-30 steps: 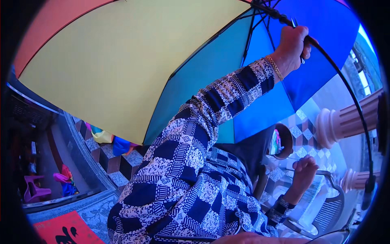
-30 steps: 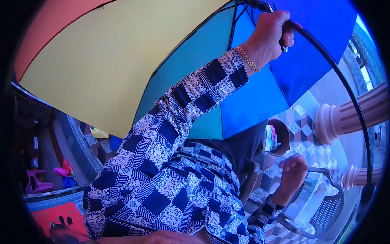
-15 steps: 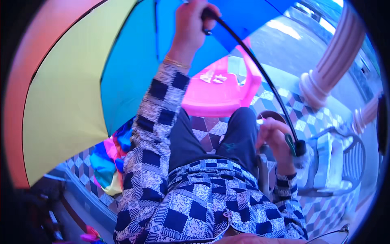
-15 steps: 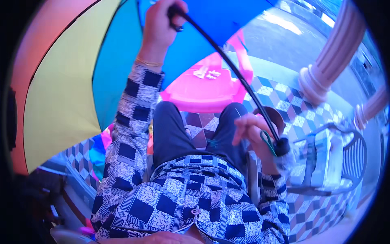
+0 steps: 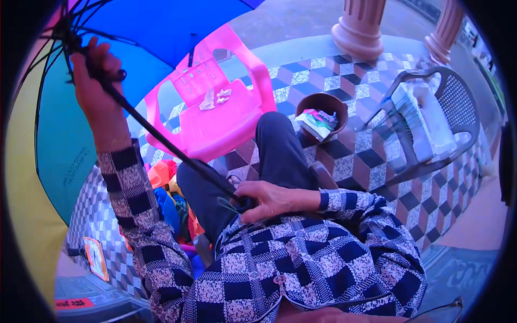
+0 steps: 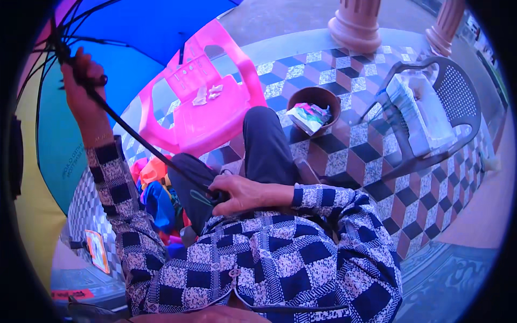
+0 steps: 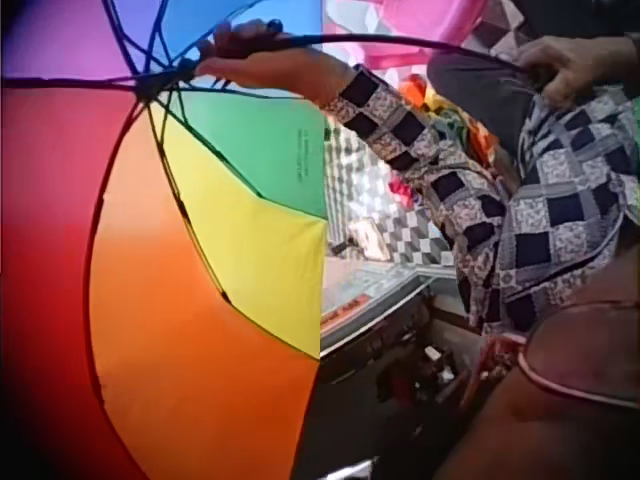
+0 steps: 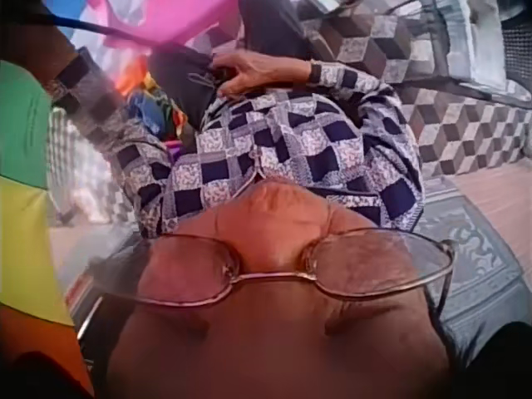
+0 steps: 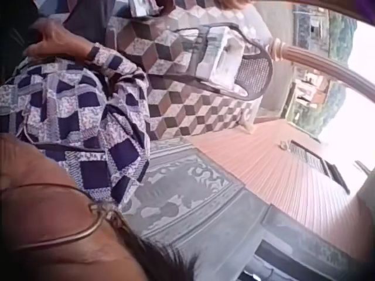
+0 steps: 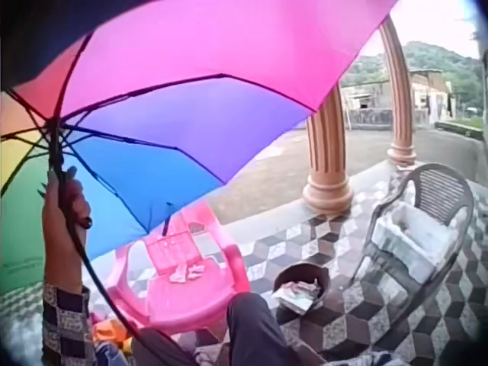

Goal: Repairing the fabric of a rainbow umbrella by sewing it to the frame.

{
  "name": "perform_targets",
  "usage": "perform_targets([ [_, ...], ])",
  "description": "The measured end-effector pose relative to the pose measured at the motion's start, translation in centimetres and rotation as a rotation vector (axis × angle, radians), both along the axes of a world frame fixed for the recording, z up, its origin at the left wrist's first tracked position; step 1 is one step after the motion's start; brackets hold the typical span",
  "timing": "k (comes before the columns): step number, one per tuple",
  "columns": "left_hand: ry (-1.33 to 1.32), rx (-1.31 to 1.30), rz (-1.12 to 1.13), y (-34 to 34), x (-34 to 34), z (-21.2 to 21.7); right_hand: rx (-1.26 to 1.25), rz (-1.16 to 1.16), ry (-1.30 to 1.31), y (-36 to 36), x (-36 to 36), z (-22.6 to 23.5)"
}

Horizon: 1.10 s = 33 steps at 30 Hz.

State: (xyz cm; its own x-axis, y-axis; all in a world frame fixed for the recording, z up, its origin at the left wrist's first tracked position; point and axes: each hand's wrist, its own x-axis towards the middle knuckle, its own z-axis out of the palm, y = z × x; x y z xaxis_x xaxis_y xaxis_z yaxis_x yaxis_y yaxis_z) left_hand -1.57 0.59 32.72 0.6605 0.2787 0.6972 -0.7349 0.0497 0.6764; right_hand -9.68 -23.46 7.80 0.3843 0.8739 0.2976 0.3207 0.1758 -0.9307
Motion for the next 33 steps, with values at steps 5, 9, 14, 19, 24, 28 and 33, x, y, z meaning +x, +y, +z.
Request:
perform_targets([
  [5,0.219,-0.175,-0.194,-2.3,3.5,-1.7,-0.169,0.072,0.329,-0.5,-1.4,0.2],
  [9,0.142,-0.193,0.075,-1.0,6.1,-4.7,-0.130,0.060,0.561,0.3,-2.2,0.0],
  [14,0.212,-0.193,0.534,3.4,2.7,-10.1,0.005,-0.348,0.591,-1.7,7.8,-7.3],
  [19,0.356,-0.061,0.851,4.3,-0.9,-17.1,0.298,-0.501,0.675,-14.1,33.6,-8.4],
  [24,0.487,-0.051,0.743,-0.2,-5.9,-23.7,0.187,-0.664,0.300,-5.3,35.8,5.6],
  [28,0.518,0.059,0.647,-2.1,-7.9,-27.0,-0.112,-0.642,1.372,3.4,28.7,6.2],
  [33,0.494,-0.046,0.622,-0.9,-9.0,-26.9,-0.209,-0.571,1.218,13.2,27.0,4.8],
])
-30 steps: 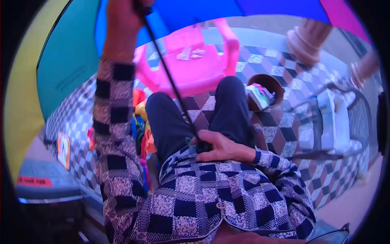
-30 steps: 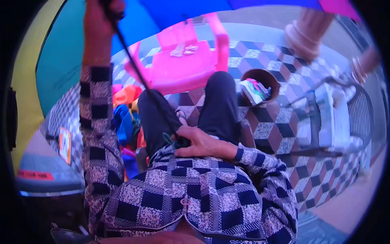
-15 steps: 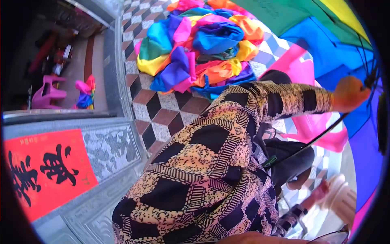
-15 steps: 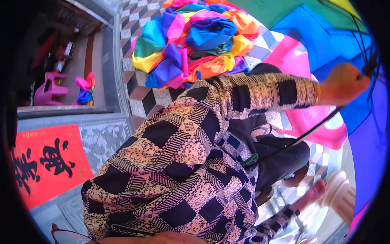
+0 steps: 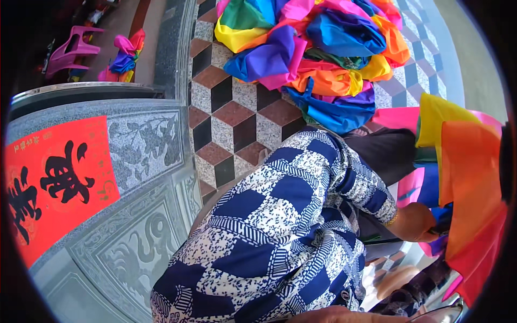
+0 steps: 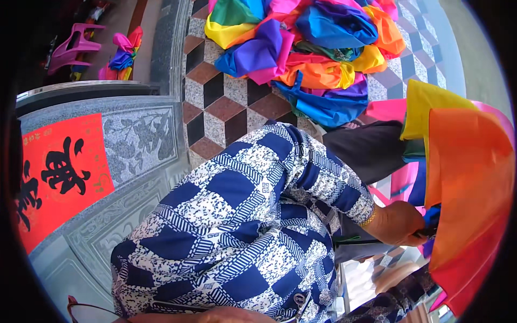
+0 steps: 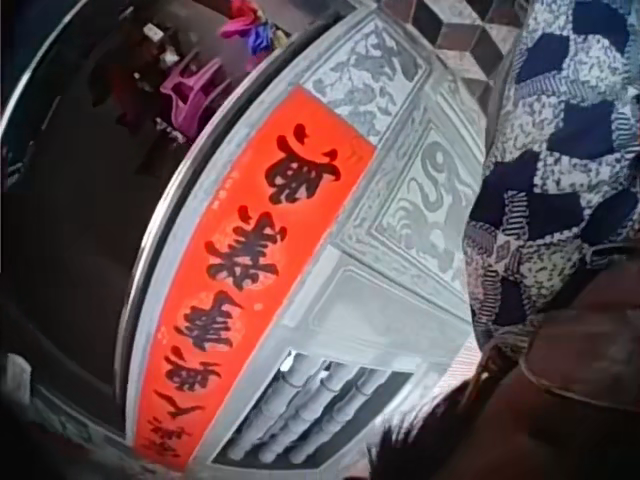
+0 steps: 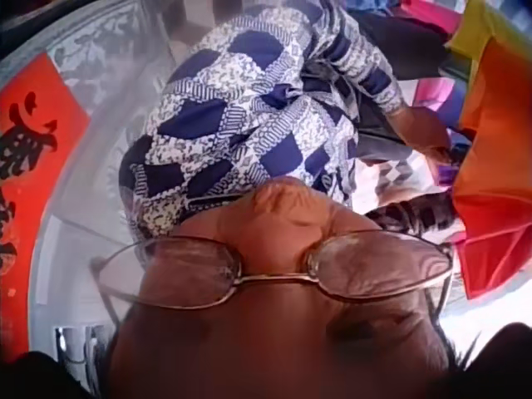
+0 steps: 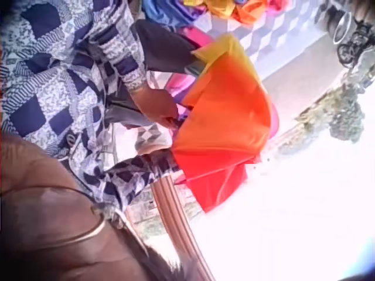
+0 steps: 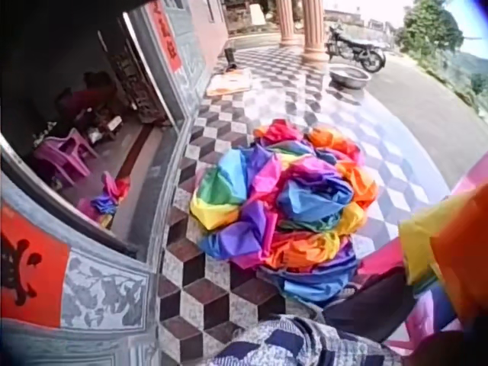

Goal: Repairing the fabric of a rainbow umbrella by sewing it to the frame.

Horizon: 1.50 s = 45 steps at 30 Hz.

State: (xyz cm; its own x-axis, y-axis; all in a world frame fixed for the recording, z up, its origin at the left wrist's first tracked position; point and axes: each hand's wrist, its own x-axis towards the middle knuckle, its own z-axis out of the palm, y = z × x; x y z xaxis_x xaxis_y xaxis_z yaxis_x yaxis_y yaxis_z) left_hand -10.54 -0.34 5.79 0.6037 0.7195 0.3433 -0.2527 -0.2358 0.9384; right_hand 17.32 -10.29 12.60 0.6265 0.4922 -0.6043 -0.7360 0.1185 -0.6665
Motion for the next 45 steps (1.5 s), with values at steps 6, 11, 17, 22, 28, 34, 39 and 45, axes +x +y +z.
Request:
perform_targets([
  [6,0.015,-0.081,-0.104,1.2,-1.1,0.1,-0.060,0.146,-0.145,10.3,-3.0,-2.9],
  [11,0.018,0.026,-0.192,2.1,-2.1,-1.0,-0.087,0.255,-0.249,16.2,-5.3,-5.6],
  [17,0.145,0.069,-0.332,-2.1,-4.8,-6.5,-0.063,0.339,-0.360,18.9,-6.0,-8.4],
  [22,0.306,0.190,-0.544,-5.3,-4.2,-6.9,-0.031,0.282,-0.495,15.8,-4.1,-8.0],
  [28,0.837,0.277,-0.860,-6.5,-5.0,-5.1,0.001,0.279,-0.666,13.1,-3.0,-7.0],
  [34,0.286,-0.097,-0.382,-0.3,-10.1,-4.2,0.074,0.360,-0.848,15.2,-4.5,-5.7],
  [39,0.140,0.094,0.504,10.9,-22.3,-3.5,0.151,0.510,-0.960,19.5,-8.4,-5.3],
  [45,0.384,0.027,1.601,19.4,-59.8,-8.1,-0.003,0.610,-0.832,14.2,-10.6,-9.3],
])
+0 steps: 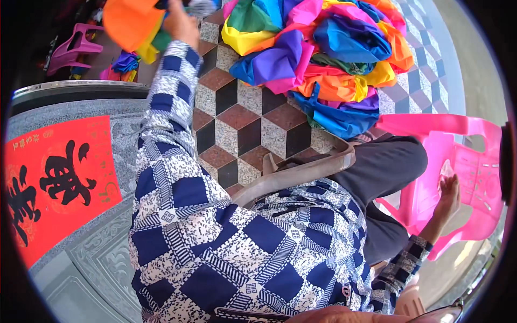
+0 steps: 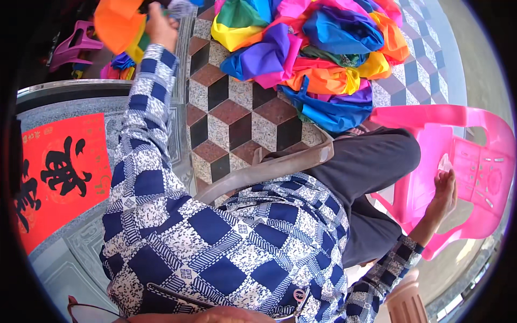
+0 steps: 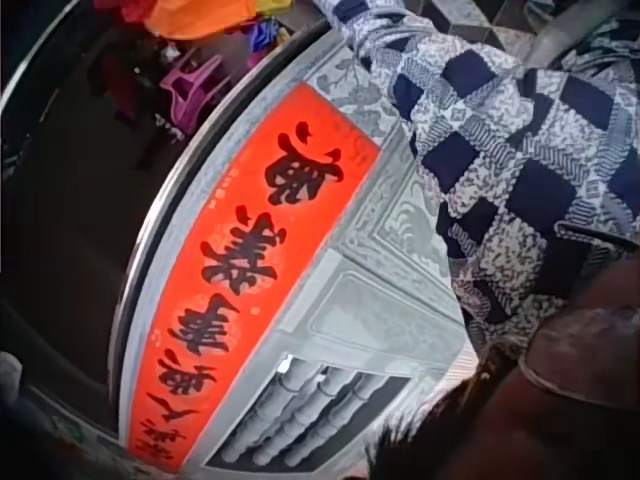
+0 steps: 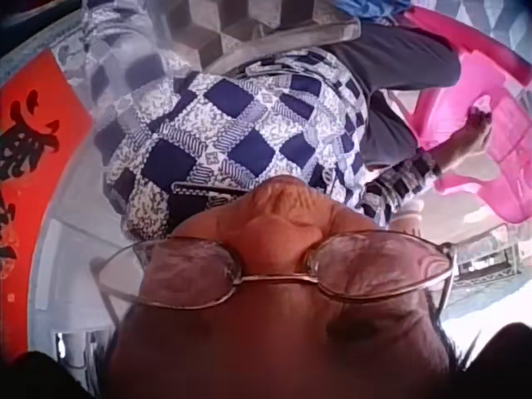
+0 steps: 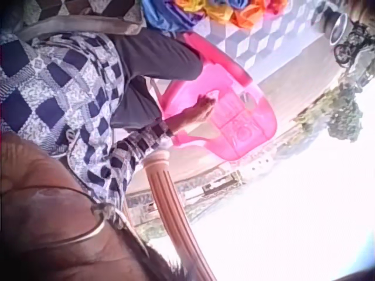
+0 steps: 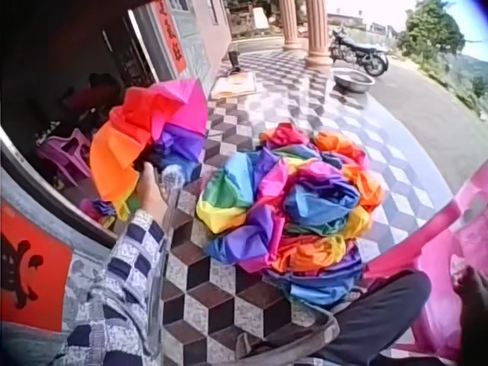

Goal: Repairing the fabric of a rainbow umbrella by sewing it to the frame.

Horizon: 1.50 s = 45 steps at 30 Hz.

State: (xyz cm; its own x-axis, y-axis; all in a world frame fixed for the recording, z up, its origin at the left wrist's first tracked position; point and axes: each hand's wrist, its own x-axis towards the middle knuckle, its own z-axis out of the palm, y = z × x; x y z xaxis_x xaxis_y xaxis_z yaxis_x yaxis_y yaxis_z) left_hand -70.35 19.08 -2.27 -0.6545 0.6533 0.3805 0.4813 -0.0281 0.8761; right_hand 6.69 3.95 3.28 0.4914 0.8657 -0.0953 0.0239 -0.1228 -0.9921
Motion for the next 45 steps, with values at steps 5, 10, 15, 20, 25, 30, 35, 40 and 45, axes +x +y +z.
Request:
perform_targets([
  [5,-0.710,-0.247,0.286,-5.2,0.8,-3.8,-0.155,-0.147,0.002,-7.0,3.9,-2.5],
  [10,-1.079,-0.392,-0.219,-3.9,18.4,-9.9,0.016,-0.023,0.275,-7.7,2.1,1.4],
  [15,-0.915,-0.514,-0.987,-1.4,35.6,-1.3,0.208,0.106,0.379,-4.2,-0.4,6.4],
  [20,-0.886,-0.526,-1.447,-3.5,48.7,3.7,0.280,0.210,0.427,-4.8,-0.6,9.6],
  [25,-0.811,-0.193,-1.614,-5.5,56.7,7.3,0.307,0.113,0.469,-5.2,-1.4,10.2],
  [30,-0.680,-0.275,-1.916,-8.2,61.6,10.5,0.311,0.081,0.449,-5.9,-1.4,10.4],
  [35,-0.338,-0.466,-2.145,-9.0,61.6,9.9,0.349,0.019,0.492,-8.6,0.6,9.4],
  [40,-0.081,-0.480,-2.135,-6.3,59.5,10.1,0.465,-0.055,0.675,-14.0,5.3,4.6],
  [45,0.016,-0.562,-2.025,-1.8,56.9,8.7,0.657,-0.249,0.919,-23.6,10.9,0.3],
])
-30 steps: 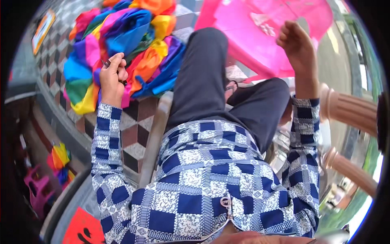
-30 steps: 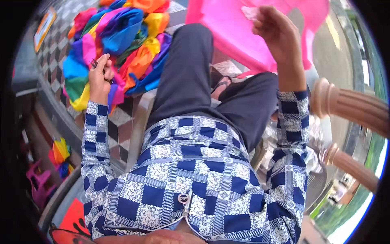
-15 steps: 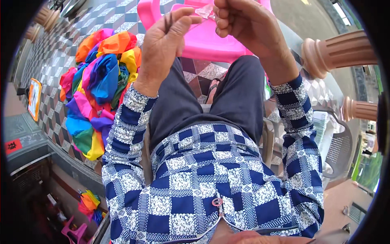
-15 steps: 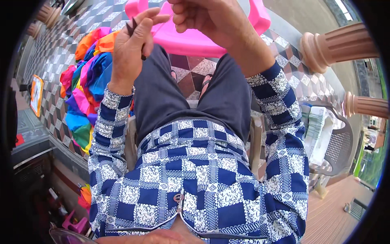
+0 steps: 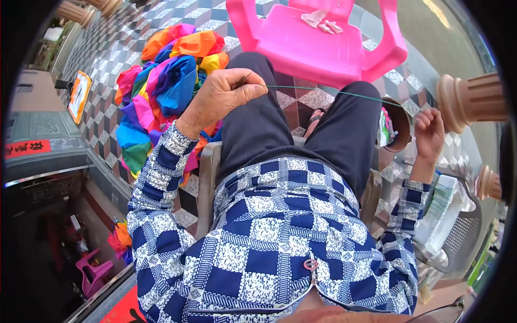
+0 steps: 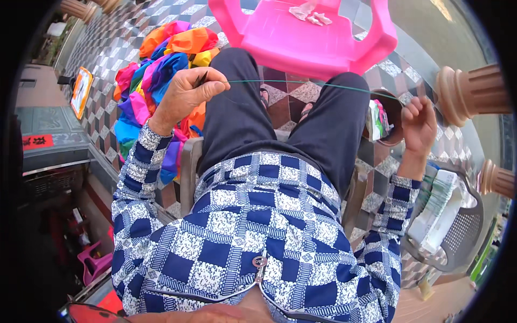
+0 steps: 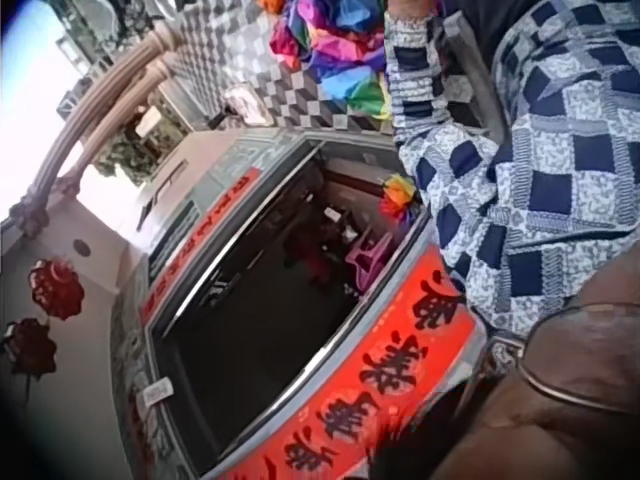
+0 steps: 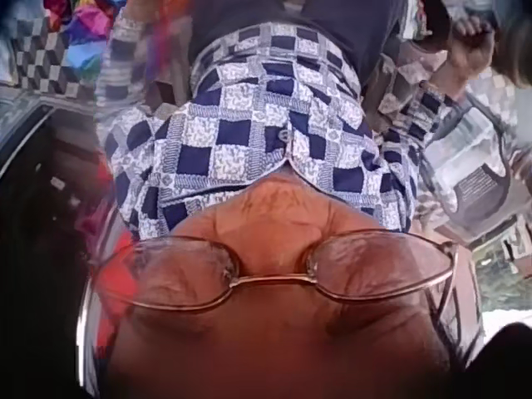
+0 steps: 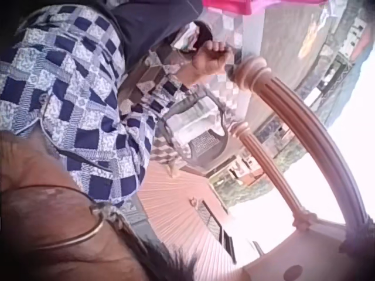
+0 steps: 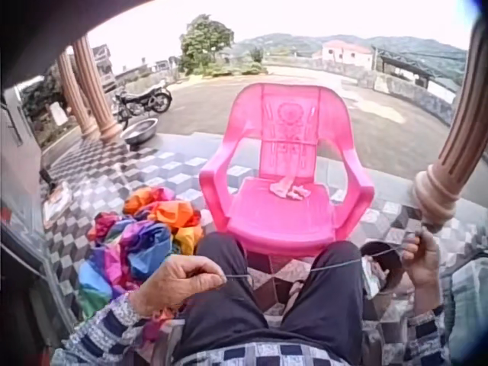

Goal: Repairing the fabric of a rainbow umbrella by sewing it to the frame.

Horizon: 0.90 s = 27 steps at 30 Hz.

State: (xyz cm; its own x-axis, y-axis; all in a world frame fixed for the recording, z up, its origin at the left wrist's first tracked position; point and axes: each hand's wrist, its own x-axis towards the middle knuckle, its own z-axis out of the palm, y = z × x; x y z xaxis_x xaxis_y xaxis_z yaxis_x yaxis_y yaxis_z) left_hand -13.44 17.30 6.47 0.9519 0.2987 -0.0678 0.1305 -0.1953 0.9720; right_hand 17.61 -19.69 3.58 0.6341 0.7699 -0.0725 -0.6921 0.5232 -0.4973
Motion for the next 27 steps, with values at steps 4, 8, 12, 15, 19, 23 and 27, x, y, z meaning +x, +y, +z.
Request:
perform_targets([
  [4,0.018,0.063,0.047,2.2,-1.5,-0.3,-0.038,-0.122,-0.044,-5.9,2.4,-2.5],
  [8,0.058,0.134,0.001,1.8,-2.0,0.3,-0.035,-0.267,-0.059,-11.6,5.8,-5.5],
  [12,0.109,0.185,-0.061,0.6,-2.0,0.9,-0.063,-0.456,-0.040,-14.2,5.6,-5.4],
  [15,0.113,0.151,-0.079,-2.5,-0.9,-0.2,-0.067,-0.228,-0.090,-9.7,2.3,-4.3],
  [19,0.066,0.064,0.113,-4.8,-0.5,-1.5,-0.199,-0.031,-0.174,-2.0,-3.0,-3.3],
  [23,0.075,-0.155,0.338,-2.1,-1.0,-4.3,-0.451,0.131,-0.297,3.0,-7.6,-2.3],
  [27,0.089,-0.315,0.779,6.2,-6.0,-11.3,-0.688,0.219,-0.333,5.7,-9.4,-4.1],
])
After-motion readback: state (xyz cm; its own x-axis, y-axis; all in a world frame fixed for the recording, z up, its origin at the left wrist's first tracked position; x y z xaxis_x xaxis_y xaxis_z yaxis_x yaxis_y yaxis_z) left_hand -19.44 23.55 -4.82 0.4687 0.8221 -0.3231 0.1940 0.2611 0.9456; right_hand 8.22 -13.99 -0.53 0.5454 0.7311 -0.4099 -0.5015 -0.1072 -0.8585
